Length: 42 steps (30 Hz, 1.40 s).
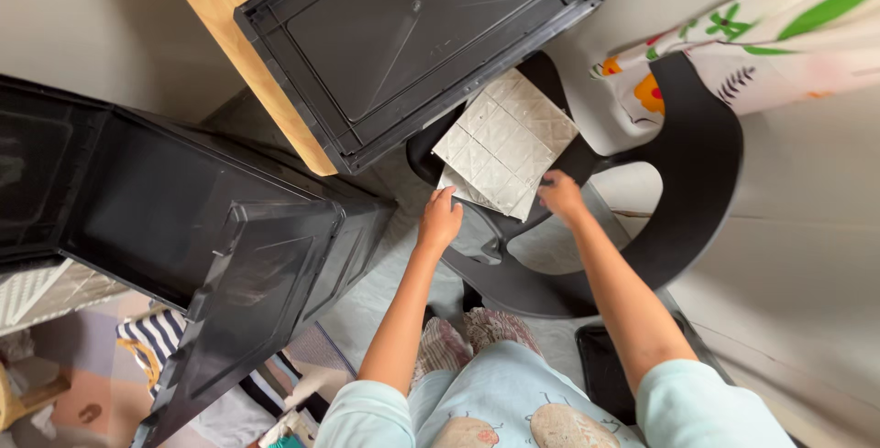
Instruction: The person kneels and assembles a black plastic storage unit by attaching side panels and inserting a drawer. They repeatedly align and press the panels into place, then insert and remove a drawer to test fit.
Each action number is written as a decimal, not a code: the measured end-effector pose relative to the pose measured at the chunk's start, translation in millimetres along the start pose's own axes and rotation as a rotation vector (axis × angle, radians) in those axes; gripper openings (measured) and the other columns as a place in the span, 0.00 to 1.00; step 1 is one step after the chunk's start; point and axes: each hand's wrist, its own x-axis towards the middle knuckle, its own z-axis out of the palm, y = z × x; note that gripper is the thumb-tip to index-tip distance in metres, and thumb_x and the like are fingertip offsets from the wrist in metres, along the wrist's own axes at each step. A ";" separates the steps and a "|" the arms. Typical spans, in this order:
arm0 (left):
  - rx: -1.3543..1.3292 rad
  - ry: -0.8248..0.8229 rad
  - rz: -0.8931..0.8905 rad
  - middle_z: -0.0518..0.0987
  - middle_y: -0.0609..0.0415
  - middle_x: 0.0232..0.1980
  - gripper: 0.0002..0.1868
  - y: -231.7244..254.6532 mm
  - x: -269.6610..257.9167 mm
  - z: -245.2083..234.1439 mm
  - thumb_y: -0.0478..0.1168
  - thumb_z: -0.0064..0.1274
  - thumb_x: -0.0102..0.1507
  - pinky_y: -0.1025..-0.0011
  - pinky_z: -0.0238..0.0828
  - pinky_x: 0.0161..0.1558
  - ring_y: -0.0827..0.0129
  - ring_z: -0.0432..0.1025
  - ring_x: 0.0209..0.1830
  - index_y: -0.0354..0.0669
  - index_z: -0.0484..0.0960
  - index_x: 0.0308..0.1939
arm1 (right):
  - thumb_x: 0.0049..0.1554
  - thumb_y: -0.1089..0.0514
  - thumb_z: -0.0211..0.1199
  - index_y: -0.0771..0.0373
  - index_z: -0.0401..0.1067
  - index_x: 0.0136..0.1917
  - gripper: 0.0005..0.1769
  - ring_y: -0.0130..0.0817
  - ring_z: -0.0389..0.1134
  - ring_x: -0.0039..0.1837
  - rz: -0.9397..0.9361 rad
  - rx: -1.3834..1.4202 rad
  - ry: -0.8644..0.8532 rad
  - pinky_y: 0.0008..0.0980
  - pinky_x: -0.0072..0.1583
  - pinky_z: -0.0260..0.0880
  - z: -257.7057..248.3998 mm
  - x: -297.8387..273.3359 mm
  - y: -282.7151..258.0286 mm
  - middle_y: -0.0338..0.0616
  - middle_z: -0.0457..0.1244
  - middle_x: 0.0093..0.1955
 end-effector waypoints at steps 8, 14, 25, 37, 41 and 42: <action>0.096 0.251 0.067 0.61 0.39 0.73 0.31 -12.6 -67.7 -6.2 0.34 0.56 0.60 0.51 0.52 0.71 0.46 0.56 0.75 0.41 0.67 0.68 | 0.62 0.63 0.61 0.67 0.75 0.59 0.12 0.37 0.72 0.52 -0.556 0.021 0.509 0.36 0.56 0.70 -66.4 -131.0 -9.2 0.47 0.71 0.49; -0.717 0.111 -0.303 0.52 0.38 0.74 0.52 -34.3 -104.0 27.6 0.32 0.60 0.62 0.45 0.59 0.66 0.45 0.56 0.71 0.48 0.36 0.76 | 0.52 0.69 0.64 0.66 0.69 0.60 0.21 0.56 0.59 0.65 -0.411 -0.201 1.154 0.50 0.64 0.58 -67.5 -218.4 26.3 0.56 0.61 0.61; -1.192 -0.156 -0.473 0.61 0.37 0.64 0.53 -13.0 -112.8 51.9 0.24 0.41 0.59 0.39 0.77 0.50 0.43 0.73 0.51 0.66 0.27 0.76 | 0.51 0.64 0.67 0.72 0.66 0.49 0.15 0.41 0.72 0.41 0.159 0.448 0.747 0.40 0.35 0.74 -78.9 -188.1 91.3 0.54 0.67 0.43; -1.166 -0.194 -0.480 0.65 0.38 0.63 0.45 -7.7 -202.1 101.7 0.25 0.43 0.59 0.41 0.79 0.48 0.45 0.74 0.49 0.53 0.38 0.75 | 0.50 0.65 0.70 0.72 0.63 0.41 0.15 0.40 0.70 0.36 0.121 0.407 0.802 0.41 0.31 0.71 -98.6 -264.0 170.7 0.53 0.65 0.38; -1.124 -0.202 -0.525 0.65 0.43 0.62 0.47 -3.2 -242.3 119.7 0.25 0.44 0.58 0.44 0.77 0.50 0.50 0.73 0.49 0.64 0.36 0.71 | 0.50 0.64 0.70 0.72 0.65 0.41 0.14 0.40 0.70 0.36 0.089 0.419 0.816 0.39 0.32 0.71 -109.4 -292.5 202.9 0.54 0.66 0.39; -1.124 -0.188 -0.525 0.66 0.42 0.61 0.45 -3.4 -249.8 124.1 0.24 0.45 0.58 0.44 0.78 0.49 0.50 0.73 0.49 0.60 0.40 0.70 | 0.50 0.65 0.70 0.72 0.65 0.41 0.14 0.40 0.70 0.36 0.074 0.415 0.823 0.39 0.32 0.71 -111.7 -299.4 211.5 0.54 0.67 0.39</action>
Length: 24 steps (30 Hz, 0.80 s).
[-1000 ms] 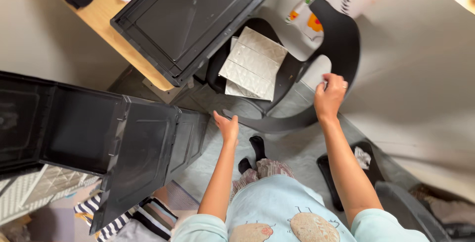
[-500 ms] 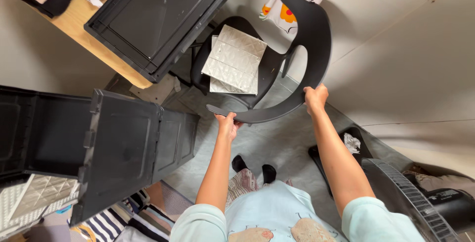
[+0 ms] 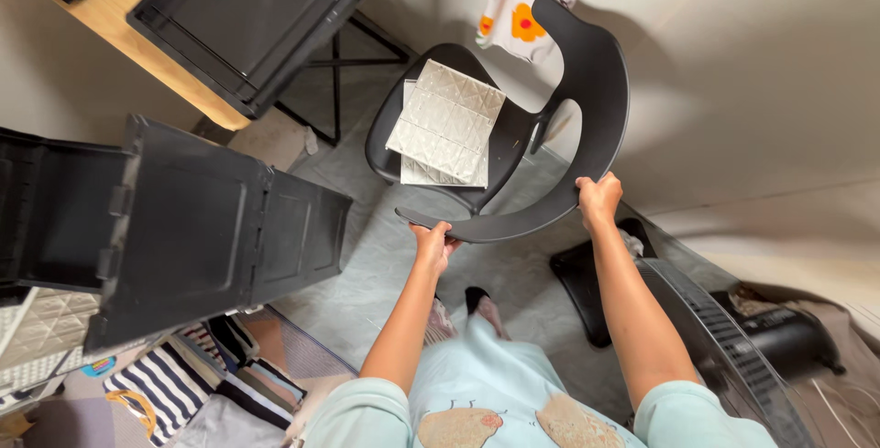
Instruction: The person kneels and assembles a black plastic storage unit by attaching side panels and inserting a drawer. They repeatedly align and press the panels into place, then insert and remove a drawer to test fit.
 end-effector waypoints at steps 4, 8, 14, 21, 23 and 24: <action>0.086 0.023 0.091 0.73 0.43 0.51 0.30 -13.3 -1.7 -6.0 0.25 0.48 0.56 0.48 0.80 0.39 0.54 0.75 0.40 0.42 0.62 0.62 | 0.51 0.64 0.69 0.69 0.64 0.41 0.13 0.42 0.69 0.35 0.086 -0.001 -0.011 0.41 0.32 0.69 -30.4 1.5 16.1 0.54 0.66 0.38; 0.233 0.050 0.036 0.79 0.39 0.41 0.09 -27.8 2.0 -13.6 0.28 0.52 0.60 0.58 0.82 0.38 0.54 0.80 0.33 0.22 0.74 0.42 | 0.51 0.64 0.70 0.70 0.62 0.40 0.16 0.40 0.68 0.35 0.099 -0.029 0.009 0.40 0.32 0.68 -61.3 0.6 35.6 0.55 0.65 0.38; 0.349 0.071 0.034 0.79 0.37 0.43 0.13 -52.7 -10.6 -1.7 0.30 0.53 0.60 0.59 0.85 0.36 0.54 0.80 0.34 0.20 0.74 0.45 | 0.51 0.63 0.71 0.72 0.68 0.44 0.15 0.50 0.71 0.43 -0.124 -0.162 0.059 0.46 0.45 0.71 -88.0 5.5 54.8 0.53 0.66 0.40; 0.864 0.236 0.558 0.62 0.31 0.68 0.42 -38.9 -34.1 0.7 0.38 0.60 0.58 0.55 0.62 0.61 0.44 0.60 0.66 0.26 0.56 0.69 | 0.47 0.70 0.61 0.80 0.56 0.71 0.38 0.65 0.59 0.66 -0.407 -0.235 0.192 0.50 0.66 0.60 -82.7 -37.9 27.2 0.71 0.52 0.68; 0.923 0.197 0.776 0.56 0.30 0.75 0.47 -26.1 -44.8 -2.5 0.41 0.62 0.57 0.56 0.52 0.70 0.43 0.52 0.75 0.28 0.53 0.73 | 0.50 0.69 0.62 0.75 0.59 0.73 0.38 0.64 0.51 0.74 -0.516 -0.364 0.174 0.54 0.71 0.53 -79.6 -62.1 9.2 0.68 0.47 0.74; 0.929 0.180 0.801 0.53 0.29 0.78 0.50 -18.8 -52.6 -5.9 0.42 0.64 0.56 0.56 0.47 0.75 0.42 0.48 0.80 0.29 0.52 0.75 | 0.51 0.68 0.62 0.72 0.60 0.74 0.37 0.64 0.46 0.77 -0.569 -0.431 0.164 0.56 0.73 0.50 -77.7 -75.5 0.2 0.67 0.44 0.77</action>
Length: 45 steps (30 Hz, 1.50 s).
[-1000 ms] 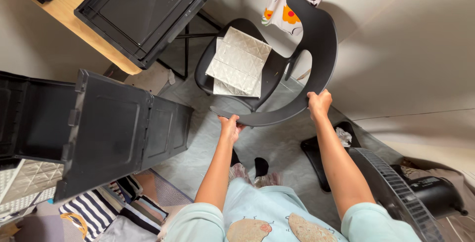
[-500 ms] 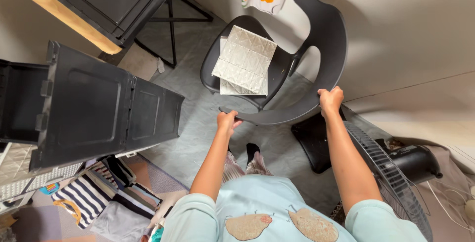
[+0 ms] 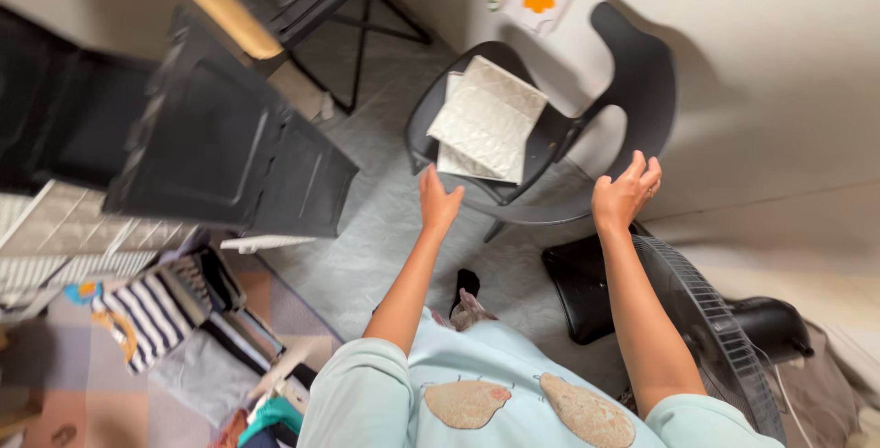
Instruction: The person kneels and assembles a black plastic storage unit by attaching side panels and inserting a drawer. They repeatedly align and press the panels into place, then insert and remove a drawer to test fit.
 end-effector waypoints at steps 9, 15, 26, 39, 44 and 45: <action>-0.049 0.079 0.268 0.53 0.35 0.80 0.33 68.0 -29.9 -134.6 0.41 0.58 0.63 0.55 0.51 0.74 0.43 0.51 0.80 0.39 0.66 0.71 | 0.54 0.64 0.62 0.62 0.71 0.64 0.23 0.55 0.55 0.75 -0.340 0.212 -0.180 0.56 0.72 0.54 3.0 -64.4 -148.1 0.53 0.54 0.75; 0.001 0.210 0.347 0.56 0.39 0.81 0.25 57.5 -73.4 -242.4 0.36 0.56 0.65 0.52 0.51 0.74 0.41 0.50 0.80 0.40 0.73 0.67 | 0.54 0.66 0.61 0.62 0.74 0.59 0.18 0.52 0.62 0.69 -0.492 0.312 -0.305 0.50 0.67 0.60 22.6 -130.0 -224.8 0.52 0.62 0.68; 0.116 0.517 0.290 0.64 0.40 0.75 0.20 -19.9 -124.7 -420.0 0.32 0.53 0.64 0.54 0.62 0.69 0.43 0.59 0.74 0.41 0.76 0.61 | 0.54 0.67 0.63 0.59 0.65 0.69 0.29 0.43 0.70 0.64 -0.586 0.583 -0.748 0.39 0.57 0.73 60.0 -265.2 -377.9 0.51 0.66 0.63; -0.014 0.476 0.267 0.64 0.38 0.76 0.38 -71.7 -28.9 -467.5 0.26 0.45 0.63 0.59 0.64 0.70 0.45 0.62 0.75 0.43 0.60 0.78 | 0.48 0.67 0.74 0.59 0.37 0.84 0.63 0.72 0.33 0.83 -0.946 0.609 -0.601 0.62 0.76 0.42 111.4 -310.9 -537.4 0.72 0.28 0.83; -0.150 0.401 0.098 0.77 0.46 0.54 0.32 -86.7 12.6 -469.8 0.31 0.56 0.59 0.69 0.73 0.47 0.65 0.73 0.43 0.41 0.69 0.69 | 0.45 0.66 0.75 0.48 0.52 0.81 0.56 0.73 0.35 0.82 -1.101 0.470 -0.540 0.61 0.78 0.45 130.6 -271.3 -548.2 0.67 0.26 0.84; -0.202 0.329 0.031 0.78 0.48 0.47 0.29 -88.7 16.2 -472.9 0.32 0.59 0.60 0.71 0.72 0.44 0.69 0.72 0.40 0.39 0.73 0.66 | 0.46 0.66 0.75 0.47 0.54 0.81 0.55 0.74 0.35 0.82 -1.121 0.470 -0.539 0.61 0.77 0.45 134.9 -264.6 -550.9 0.67 0.26 0.84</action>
